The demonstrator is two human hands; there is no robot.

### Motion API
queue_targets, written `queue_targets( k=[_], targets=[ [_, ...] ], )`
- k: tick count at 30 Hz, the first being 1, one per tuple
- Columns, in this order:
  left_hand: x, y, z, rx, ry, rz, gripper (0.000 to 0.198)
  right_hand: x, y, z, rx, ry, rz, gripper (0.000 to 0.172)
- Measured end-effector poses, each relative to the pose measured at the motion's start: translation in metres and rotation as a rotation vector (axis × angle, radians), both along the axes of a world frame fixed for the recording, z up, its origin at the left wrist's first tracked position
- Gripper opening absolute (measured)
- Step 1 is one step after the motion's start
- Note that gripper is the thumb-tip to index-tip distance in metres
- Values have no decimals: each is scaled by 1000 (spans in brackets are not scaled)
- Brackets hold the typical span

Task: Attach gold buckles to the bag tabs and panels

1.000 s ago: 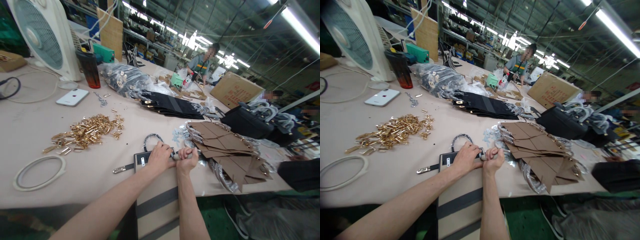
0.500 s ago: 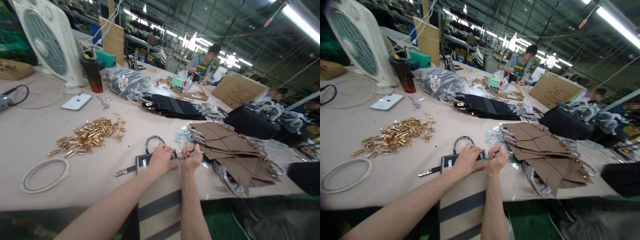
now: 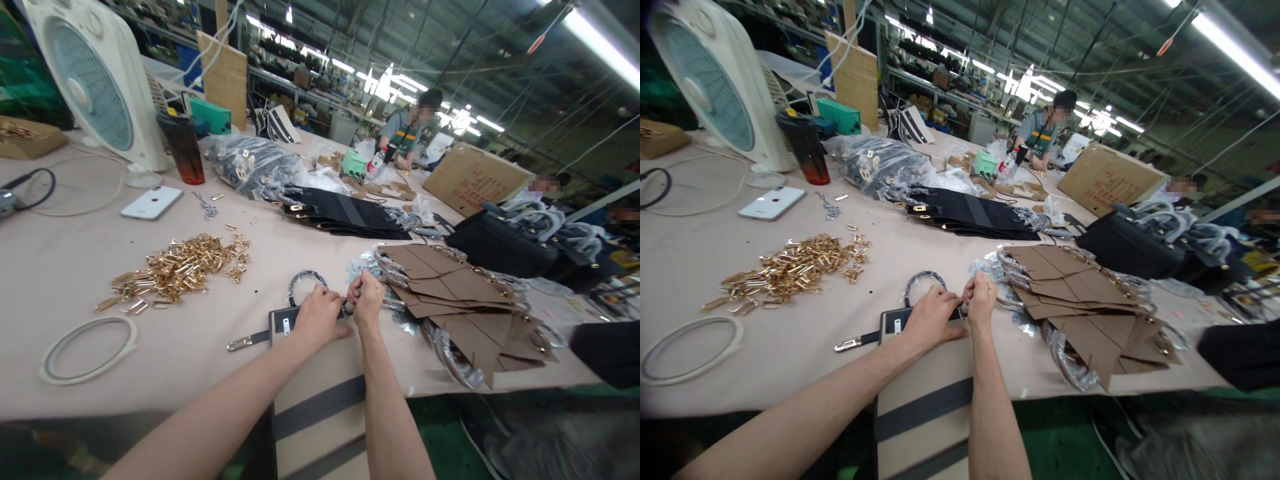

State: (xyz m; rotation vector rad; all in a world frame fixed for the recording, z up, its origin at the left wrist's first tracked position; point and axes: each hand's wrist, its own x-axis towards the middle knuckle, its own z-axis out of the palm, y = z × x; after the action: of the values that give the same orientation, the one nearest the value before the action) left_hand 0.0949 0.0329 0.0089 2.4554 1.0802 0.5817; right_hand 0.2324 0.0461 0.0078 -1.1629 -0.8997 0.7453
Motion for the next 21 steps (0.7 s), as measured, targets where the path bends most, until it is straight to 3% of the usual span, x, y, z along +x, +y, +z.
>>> queue_targets(
  k=[4,11,17,21],
  targets=[
    [0,0,-1,-5,-8,7,53,-3,-6,-2,-10,-130,-21,47],
    [-2,0,-1,-1,-9,9,60,0,-17,19,308,164,15,44],
    [-3,0,-1,-2,-13,7,56,1,-19,7,170,50,102,47],
    [-4,-1,1,1,-21,4,58,-2,-22,22,353,94,84,42]
  ],
)
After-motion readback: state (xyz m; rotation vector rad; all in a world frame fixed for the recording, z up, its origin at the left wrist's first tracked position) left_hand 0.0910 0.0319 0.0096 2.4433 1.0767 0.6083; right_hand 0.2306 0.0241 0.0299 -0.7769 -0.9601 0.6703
